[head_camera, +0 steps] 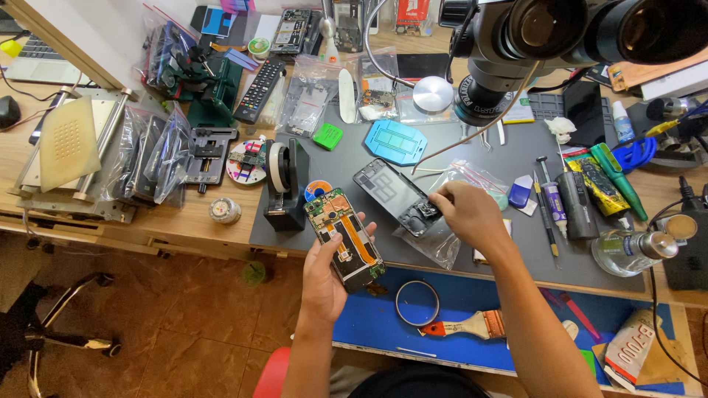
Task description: The person handles a small circuit board with a red LED, connecting it to a power source. They then unpack a larger circuit board from a plastic bag and place it on the workbench.
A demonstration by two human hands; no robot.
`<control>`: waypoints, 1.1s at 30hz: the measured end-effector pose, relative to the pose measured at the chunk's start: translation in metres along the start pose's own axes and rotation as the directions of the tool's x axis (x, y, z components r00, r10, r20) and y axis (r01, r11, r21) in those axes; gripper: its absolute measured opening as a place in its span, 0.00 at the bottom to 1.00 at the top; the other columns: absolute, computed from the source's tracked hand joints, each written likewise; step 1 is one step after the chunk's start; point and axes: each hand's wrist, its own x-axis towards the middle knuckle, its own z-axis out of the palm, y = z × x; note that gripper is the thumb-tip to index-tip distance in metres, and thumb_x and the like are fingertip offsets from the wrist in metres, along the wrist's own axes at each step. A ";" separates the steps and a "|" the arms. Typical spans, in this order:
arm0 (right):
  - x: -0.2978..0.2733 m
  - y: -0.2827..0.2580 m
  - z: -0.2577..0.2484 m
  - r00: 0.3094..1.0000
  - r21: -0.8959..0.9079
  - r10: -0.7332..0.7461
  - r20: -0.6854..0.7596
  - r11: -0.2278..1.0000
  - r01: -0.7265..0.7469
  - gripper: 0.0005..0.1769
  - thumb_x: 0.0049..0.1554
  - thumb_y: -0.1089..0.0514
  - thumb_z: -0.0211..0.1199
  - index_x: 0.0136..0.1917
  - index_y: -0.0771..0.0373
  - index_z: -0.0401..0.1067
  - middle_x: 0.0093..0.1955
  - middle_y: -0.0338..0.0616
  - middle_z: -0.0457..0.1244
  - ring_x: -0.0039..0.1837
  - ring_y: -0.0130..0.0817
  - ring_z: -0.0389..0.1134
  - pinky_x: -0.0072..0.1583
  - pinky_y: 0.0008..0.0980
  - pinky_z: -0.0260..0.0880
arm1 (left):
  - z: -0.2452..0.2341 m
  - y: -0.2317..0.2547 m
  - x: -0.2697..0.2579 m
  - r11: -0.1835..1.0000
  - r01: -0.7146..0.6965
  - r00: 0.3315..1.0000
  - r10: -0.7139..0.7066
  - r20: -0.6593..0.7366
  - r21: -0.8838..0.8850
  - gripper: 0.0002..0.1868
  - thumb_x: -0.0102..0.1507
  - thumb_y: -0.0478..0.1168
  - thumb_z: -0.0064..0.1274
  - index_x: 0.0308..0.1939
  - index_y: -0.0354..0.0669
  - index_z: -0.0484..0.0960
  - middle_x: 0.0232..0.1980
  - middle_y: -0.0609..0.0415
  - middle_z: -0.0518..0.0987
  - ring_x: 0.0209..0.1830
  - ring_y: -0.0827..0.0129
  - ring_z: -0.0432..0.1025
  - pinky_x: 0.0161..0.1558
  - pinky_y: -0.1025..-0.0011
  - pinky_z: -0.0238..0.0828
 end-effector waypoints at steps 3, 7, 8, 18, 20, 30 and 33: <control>-0.012 0.021 -0.012 1.000 -0.031 0.005 -0.012 1.000 -0.005 0.15 0.63 0.46 0.60 0.50 0.55 0.82 0.46 0.51 0.73 0.57 0.59 0.73 0.60 0.54 0.71 | 0.000 -0.001 0.000 1.000 0.018 1.000 -0.018 -0.001 0.007 0.25 0.68 0.34 0.45 0.69 0.29 0.70 0.72 0.24 0.72 0.70 0.31 0.69 0.68 0.37 0.67; -0.018 0.049 -0.021 0.995 -0.118 -0.022 -0.101 0.993 0.010 0.13 0.64 0.46 0.61 0.49 0.53 0.81 0.47 0.48 0.73 0.57 0.56 0.73 0.62 0.52 0.72 | -0.004 -0.007 0.002 0.999 0.048 0.999 -0.049 0.017 0.016 0.25 0.68 0.34 0.46 0.69 0.29 0.71 0.71 0.24 0.72 0.71 0.31 0.68 0.69 0.37 0.67; -0.009 0.064 -0.018 0.995 -0.118 -0.019 -0.099 0.993 0.007 0.13 0.64 0.46 0.61 0.49 0.53 0.81 0.47 0.48 0.73 0.57 0.56 0.73 0.62 0.52 0.72 | -0.004 -0.009 0.004 0.999 0.052 0.999 -0.052 0.015 0.016 0.25 0.68 0.34 0.46 0.69 0.29 0.71 0.71 0.24 0.72 0.71 0.31 0.68 0.69 0.37 0.67; -0.018 0.085 0.011 0.852 -0.144 -0.265 -0.451 0.964 0.224 0.06 0.66 0.50 0.69 0.53 0.51 0.81 0.43 0.38 0.69 0.49 0.38 0.71 0.54 0.36 0.72 | -0.012 -0.023 0.023 0.989 0.146 0.986 -0.144 0.088 -0.017 0.25 0.67 0.33 0.44 0.69 0.30 0.71 0.72 0.25 0.71 0.71 0.29 0.66 0.69 0.35 0.65; -0.039 0.064 0.020 0.849 -0.095 -0.264 -0.457 0.964 0.248 0.08 0.65 0.49 0.70 0.53 0.52 0.81 0.44 0.38 0.70 0.50 0.37 0.72 0.54 0.37 0.72 | -0.013 -0.022 0.026 0.986 0.164 0.983 -0.162 0.084 -0.021 0.25 0.67 0.35 0.43 0.69 0.32 0.72 0.72 0.25 0.71 0.71 0.29 0.66 0.69 0.35 0.65; -0.038 0.086 0.084 0.745 -0.478 -0.547 -0.381 0.807 0.348 0.17 0.60 0.44 0.67 0.61 0.47 0.76 0.57 0.41 0.62 0.64 0.45 0.63 0.65 0.42 0.64 | -0.008 -0.014 0.024 0.986 0.166 0.976 -0.165 0.140 0.006 0.31 0.73 0.50 0.38 0.72 0.30 0.69 0.76 0.29 0.67 0.75 0.33 0.62 0.73 0.40 0.63; -0.025 0.093 0.084 0.734 -0.479 -0.557 -0.388 0.802 0.356 0.12 0.62 0.49 0.67 0.59 0.48 0.77 0.56 0.41 0.63 0.64 0.44 0.65 0.67 0.43 0.63 | -0.007 -0.017 0.025 0.986 0.164 0.975 -0.163 0.148 0.008 0.33 0.73 0.52 0.38 0.72 0.29 0.68 0.76 0.29 0.66 0.75 0.33 0.61 0.73 0.40 0.63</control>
